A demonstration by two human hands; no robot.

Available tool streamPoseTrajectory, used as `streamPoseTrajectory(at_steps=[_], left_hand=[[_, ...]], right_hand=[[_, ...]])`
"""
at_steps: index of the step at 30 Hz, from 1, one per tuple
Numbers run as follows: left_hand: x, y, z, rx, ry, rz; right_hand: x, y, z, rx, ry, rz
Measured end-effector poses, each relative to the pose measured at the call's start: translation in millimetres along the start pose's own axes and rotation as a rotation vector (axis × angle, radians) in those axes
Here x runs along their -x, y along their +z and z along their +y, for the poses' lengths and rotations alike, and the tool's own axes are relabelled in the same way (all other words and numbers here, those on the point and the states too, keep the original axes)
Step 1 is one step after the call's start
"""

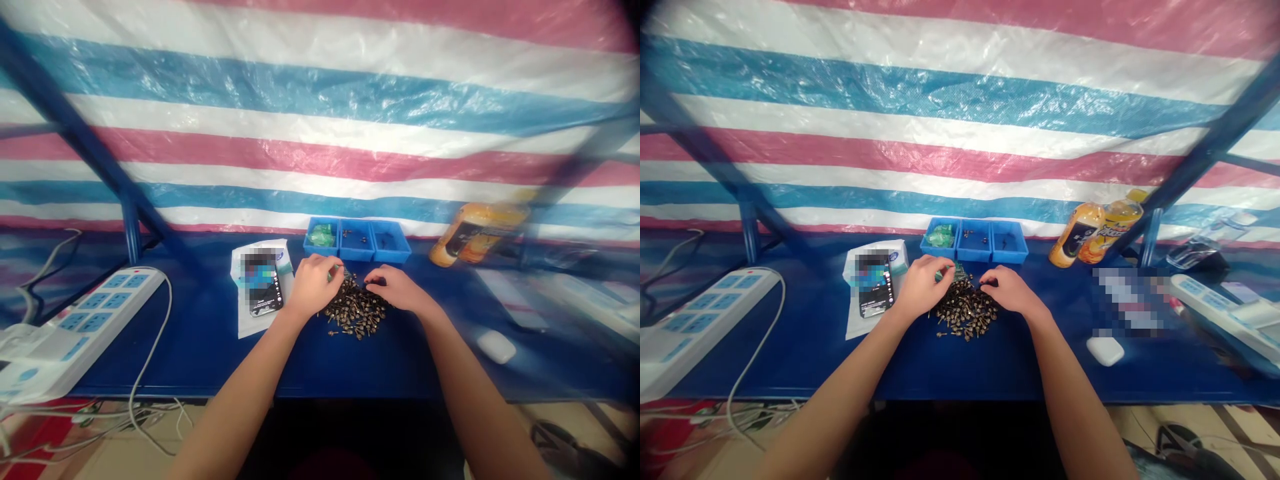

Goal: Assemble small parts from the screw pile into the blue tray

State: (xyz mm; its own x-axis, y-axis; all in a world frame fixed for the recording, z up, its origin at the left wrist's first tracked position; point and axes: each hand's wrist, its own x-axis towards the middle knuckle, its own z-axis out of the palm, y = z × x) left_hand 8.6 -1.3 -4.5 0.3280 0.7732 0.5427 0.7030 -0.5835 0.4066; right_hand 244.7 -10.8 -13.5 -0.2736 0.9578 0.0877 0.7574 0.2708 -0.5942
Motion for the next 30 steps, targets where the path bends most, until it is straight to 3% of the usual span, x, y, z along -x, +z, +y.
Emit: streamPoseTrajectory(at_steps=[10,19,30], left_hand=[[1.0,0.5,2.1,0.063,-0.033,-0.058],[3.1,2.0,4.9,0.164,0.017,-0.19],[0.7,2.2,5.2,0.272,0.02,-0.179]], right_hand=[[-5.2,5.9,-13.9,-0.509,-0.02,0.17],[-4.6,15.5,-31.6,-0.589,-0.09,0.153],[-4.9,15.9,-31.8,-0.63,-0.067,0.137]])
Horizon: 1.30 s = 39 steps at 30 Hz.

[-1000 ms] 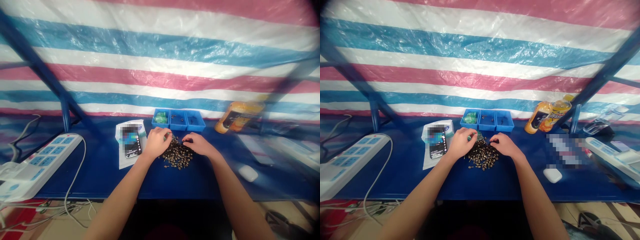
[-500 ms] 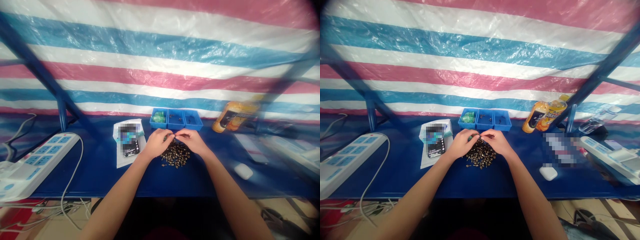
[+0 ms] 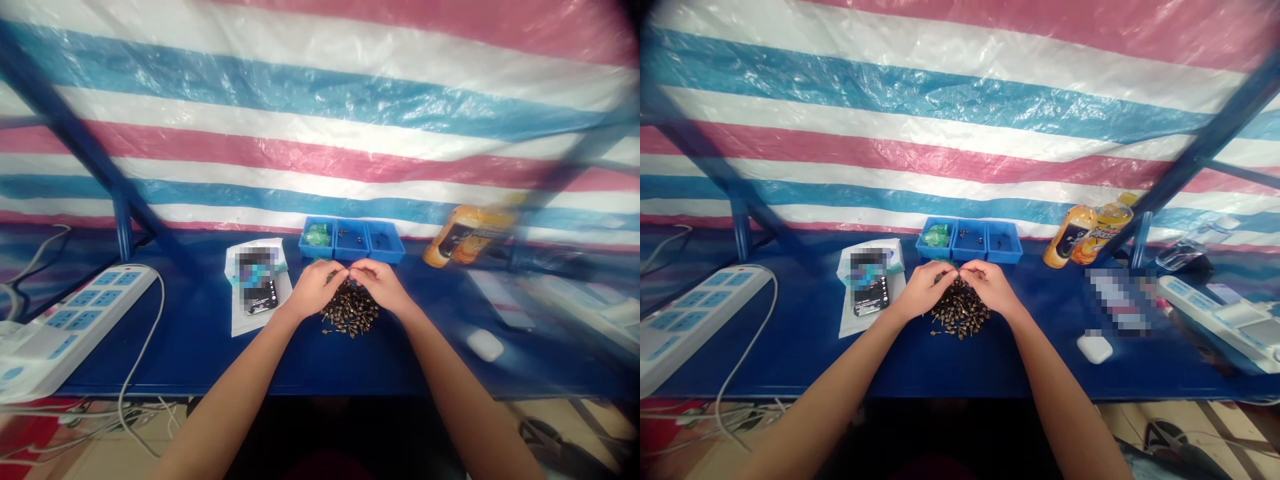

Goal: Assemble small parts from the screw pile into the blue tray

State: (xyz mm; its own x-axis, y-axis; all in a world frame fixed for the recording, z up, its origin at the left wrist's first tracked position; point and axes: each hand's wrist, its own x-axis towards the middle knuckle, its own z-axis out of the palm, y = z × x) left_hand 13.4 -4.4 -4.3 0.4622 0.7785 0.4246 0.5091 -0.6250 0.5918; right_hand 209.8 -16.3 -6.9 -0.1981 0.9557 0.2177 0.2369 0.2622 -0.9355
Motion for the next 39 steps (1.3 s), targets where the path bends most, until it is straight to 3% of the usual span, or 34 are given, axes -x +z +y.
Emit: streamPoseTrajectory(at_steps=[7,16,21,23,25,30,35,39], left_hand=[[1.0,-0.2,-1.0,-0.04,-0.053,0.051],[1.3,1.4,-3.1,-0.089,-0.046,0.012],[1.3,2.3,-5.2,-0.102,-0.052,-0.006],[1.3,2.2,-5.6,-0.101,-0.052,-0.013],[1.2,1.8,-5.5,-0.1,-0.053,-0.015],[1.0,1.4,-5.6,-0.105,-0.047,-0.026],[1.6,3.8,-9.2,-0.133,-0.06,-0.011],[1.8,4.5,-10.4,-0.138,-0.071,-0.012]], right_hand=[[-5.6,-5.8,10.8,0.038,0.023,0.095],[-8.6,-5.3,15.2,-0.032,0.088,0.172],[-11.3,-9.1,19.9,-0.202,0.147,0.457],[-11.7,-11.6,21.9,-0.178,0.147,0.591],[-12.0,-13.6,23.2,-0.136,0.139,0.638],[-11.1,-15.6,24.7,0.021,0.144,0.492],[-4.2,-18.1,25.7,0.502,0.09,0.158],[1.1,-19.9,25.1,0.729,0.087,0.004]])
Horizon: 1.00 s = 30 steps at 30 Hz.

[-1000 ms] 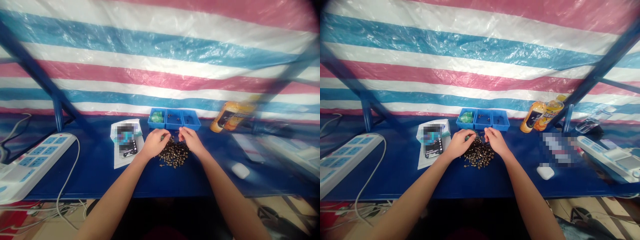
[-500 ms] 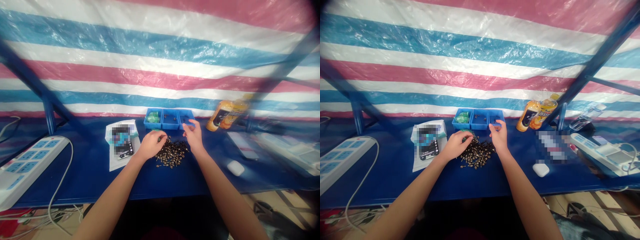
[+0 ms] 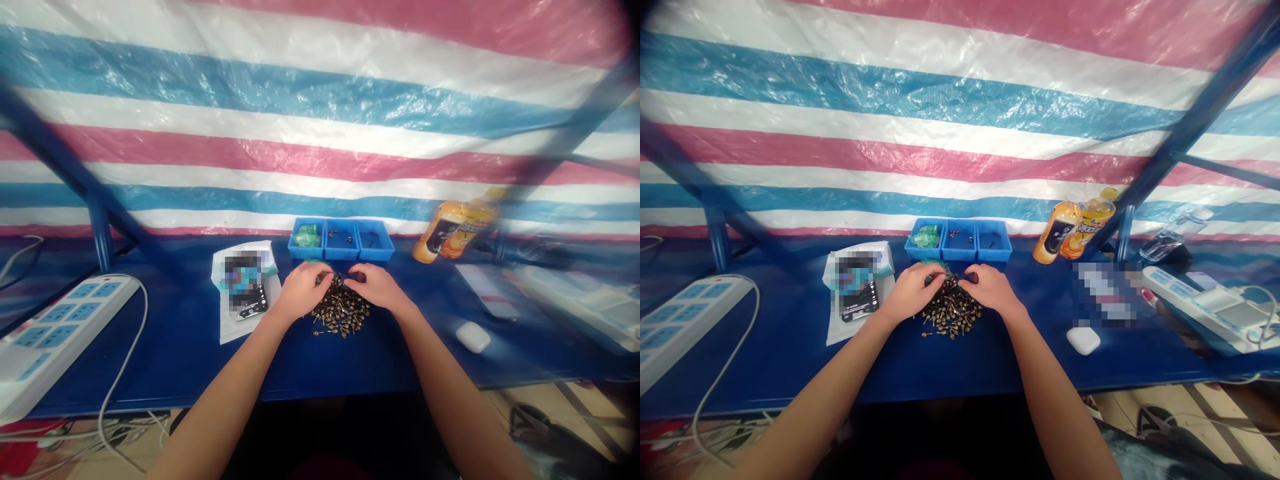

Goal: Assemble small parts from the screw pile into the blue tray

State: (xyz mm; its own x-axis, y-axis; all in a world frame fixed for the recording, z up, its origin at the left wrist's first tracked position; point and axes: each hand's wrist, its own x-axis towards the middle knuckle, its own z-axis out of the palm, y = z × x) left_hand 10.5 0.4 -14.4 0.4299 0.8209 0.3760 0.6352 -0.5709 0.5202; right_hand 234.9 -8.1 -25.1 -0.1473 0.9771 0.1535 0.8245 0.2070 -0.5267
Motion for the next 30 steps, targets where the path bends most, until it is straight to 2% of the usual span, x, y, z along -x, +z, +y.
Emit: streamPoseTrajectory(at_steps=[3,10,18,25,30], left_hand=[[0.0,-0.3,1.4,0.004,0.003,-0.008],[0.2,0.4,4.0,-0.007,0.015,-0.037],[0.9,1.1,1.8,-0.007,0.004,-0.03],[0.8,1.7,2.7,-0.007,0.006,-0.029],[0.6,0.1,3.6,-0.002,0.005,-0.033]], right_hand=[[0.7,1.8,-0.6,0.056,-0.034,-0.037],[-0.9,8.1,-0.1,0.049,-0.074,-0.034],[-0.3,-0.6,4.8,-0.016,-0.131,-0.053],[-0.8,0.0,2.7,-0.002,-0.11,-0.011],[-1.2,-1.0,4.9,-0.11,-0.076,0.01]])
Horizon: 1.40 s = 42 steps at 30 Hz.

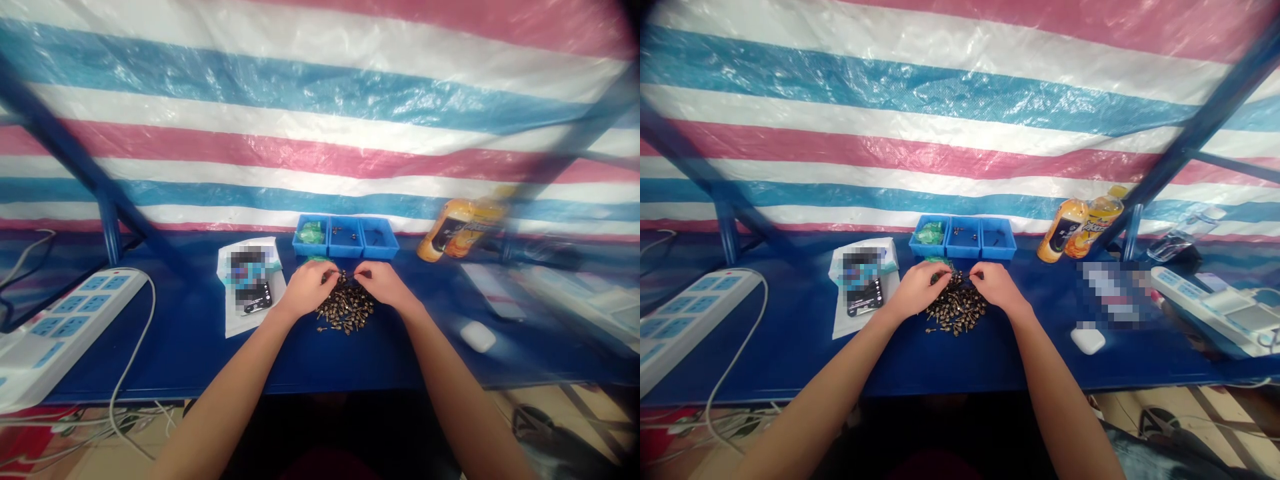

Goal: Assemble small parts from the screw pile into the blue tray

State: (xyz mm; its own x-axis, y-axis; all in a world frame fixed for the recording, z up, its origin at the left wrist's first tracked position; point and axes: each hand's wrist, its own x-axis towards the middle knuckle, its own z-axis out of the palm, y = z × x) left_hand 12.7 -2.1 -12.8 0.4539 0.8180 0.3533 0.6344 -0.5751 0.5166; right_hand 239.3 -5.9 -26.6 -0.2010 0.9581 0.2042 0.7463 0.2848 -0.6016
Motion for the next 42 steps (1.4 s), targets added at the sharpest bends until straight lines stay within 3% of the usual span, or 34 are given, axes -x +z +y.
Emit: streamPoseTrajectory(at_steps=[12,18,30,37,42], left_hand=[[0.9,-0.3,-0.4,0.004,0.008,0.004],[0.2,0.5,-0.5,-0.009,0.013,-0.007],[-0.8,0.8,-0.6,0.011,0.008,0.004],[-0.9,1.3,-1.2,0.032,0.046,0.117],[-1.2,1.3,-2.1,0.035,0.109,0.193]], right_hand=[[-2.0,-0.4,-11.2,-0.092,-0.021,0.199],[-2.8,2.1,-11.8,-0.188,0.032,0.231],[-4.4,5.5,-15.9,-0.204,-0.043,0.247],[0.6,6.1,-34.6,-0.586,-0.018,0.032],[3.1,4.1,-41.9,-0.733,0.022,-0.063]])
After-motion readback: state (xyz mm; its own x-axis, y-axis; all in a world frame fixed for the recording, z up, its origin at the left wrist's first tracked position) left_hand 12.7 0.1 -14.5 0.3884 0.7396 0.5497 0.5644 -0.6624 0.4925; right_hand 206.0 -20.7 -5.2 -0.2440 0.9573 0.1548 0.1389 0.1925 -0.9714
